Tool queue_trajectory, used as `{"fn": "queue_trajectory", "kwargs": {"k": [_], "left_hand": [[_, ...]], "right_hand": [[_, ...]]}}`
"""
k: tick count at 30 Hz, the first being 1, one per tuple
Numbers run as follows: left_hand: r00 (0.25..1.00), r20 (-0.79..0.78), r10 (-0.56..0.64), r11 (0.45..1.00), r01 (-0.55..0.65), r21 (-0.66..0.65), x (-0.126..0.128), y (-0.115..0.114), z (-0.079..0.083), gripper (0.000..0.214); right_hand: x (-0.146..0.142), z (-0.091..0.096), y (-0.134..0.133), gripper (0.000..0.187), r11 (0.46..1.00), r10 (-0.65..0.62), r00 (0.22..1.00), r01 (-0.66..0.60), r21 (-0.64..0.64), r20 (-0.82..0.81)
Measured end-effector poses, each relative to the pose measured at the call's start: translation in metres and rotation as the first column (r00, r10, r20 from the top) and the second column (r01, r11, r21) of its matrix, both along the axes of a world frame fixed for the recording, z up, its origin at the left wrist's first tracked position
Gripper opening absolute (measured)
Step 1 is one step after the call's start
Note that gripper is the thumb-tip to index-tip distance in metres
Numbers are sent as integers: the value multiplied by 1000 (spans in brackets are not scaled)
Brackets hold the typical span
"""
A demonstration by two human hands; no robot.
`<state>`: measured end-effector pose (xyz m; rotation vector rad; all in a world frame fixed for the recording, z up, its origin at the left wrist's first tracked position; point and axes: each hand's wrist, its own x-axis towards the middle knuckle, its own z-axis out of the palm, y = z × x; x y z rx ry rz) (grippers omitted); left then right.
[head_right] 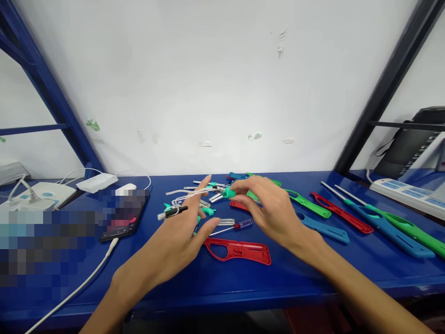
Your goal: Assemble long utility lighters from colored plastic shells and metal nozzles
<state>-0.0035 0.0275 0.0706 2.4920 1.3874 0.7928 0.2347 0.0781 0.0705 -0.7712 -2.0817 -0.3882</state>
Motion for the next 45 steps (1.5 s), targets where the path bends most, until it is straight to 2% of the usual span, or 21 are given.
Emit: {"fn": "queue_trajectory", "kwargs": {"k": [3,7,11,14,17,20,23,27,30,37,41,45], "left_hand": [[991,128,-41,999,44,-19,12,-6,0,47],[939,326,-113,993,99,60,26,-5,-5,39],[906,412,-95,994,62,94,26,1,-9,34],[942,336,-4,995,-30,96,15,5,-4,30],[979,142,146,976,-166,142,-1,9,6,30],[968,-142,205,958,-168,234,-16,12,14,32],[936,-293,196,972,-146,183,-23,14,15,34],[958,-267,105,994,-106,9,-20,14,8,32],[976,-217,31,998,-42,-48,-16,12,2,30],[986,-155,-59,986,34,-161,-18,9,-1,25],[980,-171,-99,970,56,-238,-20,11,-1,24],[972,-202,-124,959,65,-276,-18,15,-4,25]], "right_hand": [[-13,-5,-12,12,998,36,999,-37,-41,-29],[-26,-9,-19,15,994,97,993,-101,-52,-62],[-33,-10,-19,15,992,111,993,-114,-60,-49],[-27,-9,-24,19,989,59,997,-67,-133,-57],[-10,-13,-35,20,975,-66,989,37,-218,-131],[11,-24,-46,15,950,-168,969,110,-292,-183],[27,-41,-54,18,905,-226,954,132,-404,-195],[34,-61,-58,25,837,-245,954,119,-533,-171],[33,-69,-59,24,825,-237,960,120,-553,-146],[30,-70,-62,20,779,-94,995,90,-620,26],[30,-71,-62,23,749,-105,994,97,-655,27],[29,-69,-63,25,688,-130,991,110,-717,27]]}}
